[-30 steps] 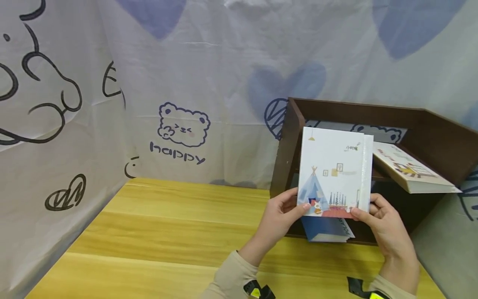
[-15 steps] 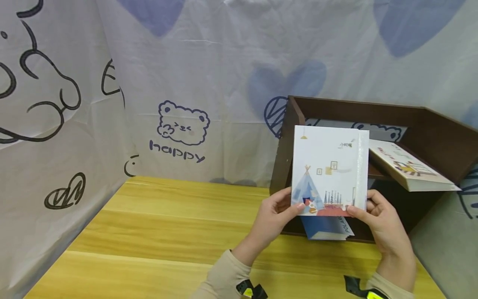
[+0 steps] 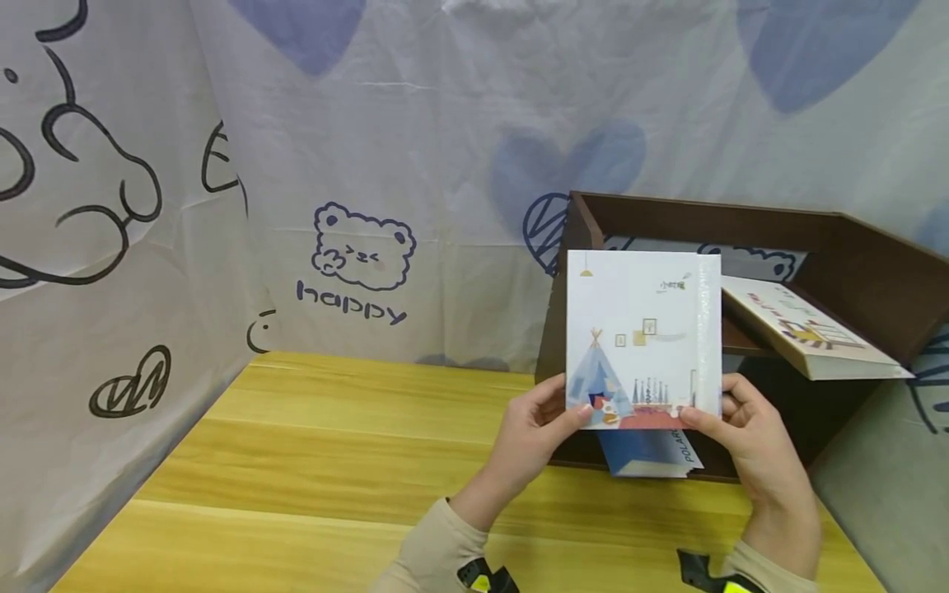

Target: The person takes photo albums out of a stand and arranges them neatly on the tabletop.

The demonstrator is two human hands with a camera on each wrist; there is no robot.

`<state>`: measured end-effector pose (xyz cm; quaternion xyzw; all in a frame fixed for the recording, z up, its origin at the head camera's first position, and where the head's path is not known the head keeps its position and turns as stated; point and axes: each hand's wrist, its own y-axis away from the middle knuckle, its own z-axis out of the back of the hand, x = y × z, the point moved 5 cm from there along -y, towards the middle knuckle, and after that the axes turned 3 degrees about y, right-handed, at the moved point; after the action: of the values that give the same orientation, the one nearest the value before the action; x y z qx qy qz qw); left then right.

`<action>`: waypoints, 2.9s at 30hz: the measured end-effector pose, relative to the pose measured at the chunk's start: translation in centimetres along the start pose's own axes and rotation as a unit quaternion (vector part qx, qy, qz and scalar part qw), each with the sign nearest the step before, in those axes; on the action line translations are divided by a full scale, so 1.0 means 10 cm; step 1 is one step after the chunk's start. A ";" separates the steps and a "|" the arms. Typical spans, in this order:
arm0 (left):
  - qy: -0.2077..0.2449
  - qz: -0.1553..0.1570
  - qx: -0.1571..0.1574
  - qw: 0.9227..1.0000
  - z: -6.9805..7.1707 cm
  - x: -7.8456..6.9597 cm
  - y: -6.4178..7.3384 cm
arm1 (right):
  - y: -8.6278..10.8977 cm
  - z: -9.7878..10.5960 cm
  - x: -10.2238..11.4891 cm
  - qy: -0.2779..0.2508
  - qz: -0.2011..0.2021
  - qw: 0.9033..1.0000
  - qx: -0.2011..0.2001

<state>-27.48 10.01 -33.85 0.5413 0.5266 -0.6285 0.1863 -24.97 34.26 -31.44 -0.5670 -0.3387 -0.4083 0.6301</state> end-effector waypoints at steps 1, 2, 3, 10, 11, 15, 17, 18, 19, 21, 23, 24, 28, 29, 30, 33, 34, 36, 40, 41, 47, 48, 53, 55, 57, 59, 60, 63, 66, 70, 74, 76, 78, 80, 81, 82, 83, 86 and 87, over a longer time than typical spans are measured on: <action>-0.001 -0.001 0.001 1.000 0.01 0.00 0.00 | 0.00 0.00 0.00 0.002 0.001 1.000 0.001; -0.002 -0.002 0.002 1.000 0.01 0.00 0.01 | 0.00 -0.01 0.01 0.004 0.002 1.000 0.002; -0.003 -0.004 0.003 1.000 0.02 0.00 0.01 | 0.00 -0.01 0.01 0.006 0.002 1.000 0.002; 0.001 -0.014 0.011 1.000 0.06 -0.01 0.05 | 0.01 -0.09 0.06 0.026 -0.001 1.000 0.003; 0.002 -0.015 0.012 1.000 0.07 -0.02 0.06 | 0.01 -0.10 0.07 0.028 -0.002 1.000 0.002; -0.002 -0.012 0.006 1.000 0.13 -0.04 0.09 | -0.01 -0.16 0.08 0.034 -0.005 0.999 0.003; -0.005 -0.011 0.001 1.000 0.17 -0.05 0.10 | -0.02 -0.20 0.09 0.036 -0.005 0.999 0.006; -0.006 -0.010 0.000 1.000 0.19 -0.05 0.11 | -0.03 -0.21 0.10 0.039 -0.005 0.999 0.007; -0.009 -0.012 -0.001 1.000 0.21 -0.06 0.12 | -0.03 -0.23 0.10 0.042 -0.005 0.999 0.008; -0.011 -0.019 -0.002 1.000 0.25 -0.06 0.13 | -0.04 -0.26 0.11 0.051 -0.007 0.999 0.008; -0.014 -0.025 -0.003 1.000 0.28 -0.07 0.14 | -0.05 -0.30 0.12 0.062 -0.010 0.998 0.007; -0.016 -0.029 -0.002 0.999 0.29 -0.08 0.15 | -0.05 -0.31 0.13 0.067 -0.012 0.998 0.006; -0.015 -0.040 -0.004 0.999 0.35 -0.10 0.17 | -0.08 -0.37 0.15 0.084 -0.014 0.996 0.007; -0.014 -0.043 -0.004 0.999 0.36 -0.11 0.17 | -0.08 -0.39 0.15 0.088 -0.014 0.996 0.007; -0.015 -0.046 -0.004 0.999 0.38 -0.11 0.18 | -0.08 -0.40 0.16 0.090 -0.015 0.996 0.007; -0.013 -0.051 -0.007 0.999 0.41 -0.12 0.20 | -0.09 -0.44 0.17 0.101 -0.021 0.995 0.008; -0.010 -0.050 -0.007 0.999 0.43 -0.12 0.21 | -0.09 -0.46 0.17 0.107 -0.023 0.994 0.008; -0.007 -0.050 -0.010 0.999 0.45 -0.12 0.22 | -0.10 -0.49 0.17 0.113 -0.027 0.993 0.008; -0.004 -0.053 -0.013 0.998 0.50 -0.13 0.25 | -0.11 -0.55 0.18 0.102 -0.029 0.994 0.011; -0.006 -0.054 -0.015 0.998 0.52 -0.14 0.26 | -0.11 -0.56 0.18 0.095 -0.029 0.995 0.012; -0.008 -0.058 -0.019 0.998 0.59 -0.17 0.30 | -0.13 -0.66 0.19 0.079 -0.031 0.996 0.014; -0.010 -0.058 -0.019 0.998 0.61 -0.17 0.31 | -0.14 -0.67 0.19 0.078 -0.031 0.996 0.014; -0.019 -0.060 -0.023 0.998 0.67 -0.19 0.35 | -0.14 -0.75 0.19 0.081 -0.027 0.996 0.018; -0.022 -0.060 -0.025 0.998 0.70 -0.19 0.36 | -0.14 -0.78 0.19 0.085 -0.025 0.996 0.020; -0.022 -0.061 -0.025 0.998 0.73 -0.20 0.37 | -0.15 -0.82 0.19 0.090 -0.026 0.995 0.020; -0.021 -0.060 -0.027 0.998 0.76 -0.21 0.38 | -0.15 -0.85 0.20 0.092 -0.031 0.995 0.020; -0.023 -0.061 -0.027 0.998 0.77 -0.21 0.38 | -0.15 -0.87 0.20 0.093 -0.033 0.995 0.020; -0.024 -0.061 -0.030 0.997 0.81 -0.23 0.39 | -0.15 -0.91 0.20 0.088 -0.037 0.995 0.019; -0.030 -0.071 -0.031 0.997 0.84 -0.25 0.39 | -0.16 -0.95 0.21 0.078 -0.033 0.996 0.017; -0.035 -0.084 -0.035 0.995 0.88 -0.27 0.39 | -0.16 -0.99 0.21 0.069 -0.027 0.997 0.012; -0.041 -0.086 -0.041 0.995 0.92 -0.29 0.39 | -0.15 -1.04 0.21 0.073 -0.022 0.997 0.009; -0.043 -0.085 -0.042 0.995 0.93 -0.30 0.38 | -0.15 -1.06 0.21 0.073 -0.021 0.997 0.006; -0.044 -0.086 -0.042 0.994 0.95 -0.32 0.38 | -0.14 -1.09 0.21 0.073 -0.024 0.997 0.001; -0.045 -0.088 -0.045 0.994 0.98 -0.34 0.37 | -0.14 -1.12 0.21 0.073 -0.030 0.997 -0.006; -0.046 -0.088 -0.047 0.994 0.99 -0.34 0.36 | -0.14 -1.14 0.21 0.072 -0.033 0.997 -0.010; -0.049 -0.088 -0.050 0.994 1.01 -0.35 0.36 | -0.14 -1.16 0.21 0.071 -0.035 0.997 -0.014; -0.052 -0.087 -0.055 0.993 1.03 -0.36 0.36 | -0.14 -1.18 0.21 0.069 -0.038 0.997 -0.017; -0.064 -0.089 -0.066 0.992 1.09 -0.39 0.35 | -0.15 -1.25 0.19 0.064 -0.045 0.997 -0.028; -0.067 -0.091 -0.069 0.991 1.11 -0.39 0.35 | -0.15 -1.28 0.18 0.061 -0.047 0.997 -0.031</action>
<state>-28.70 -2.16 -33.53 0.4339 0.6018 -0.6400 0.1999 -26.01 21.31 -30.78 -0.5436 -0.3128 -0.4815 0.6123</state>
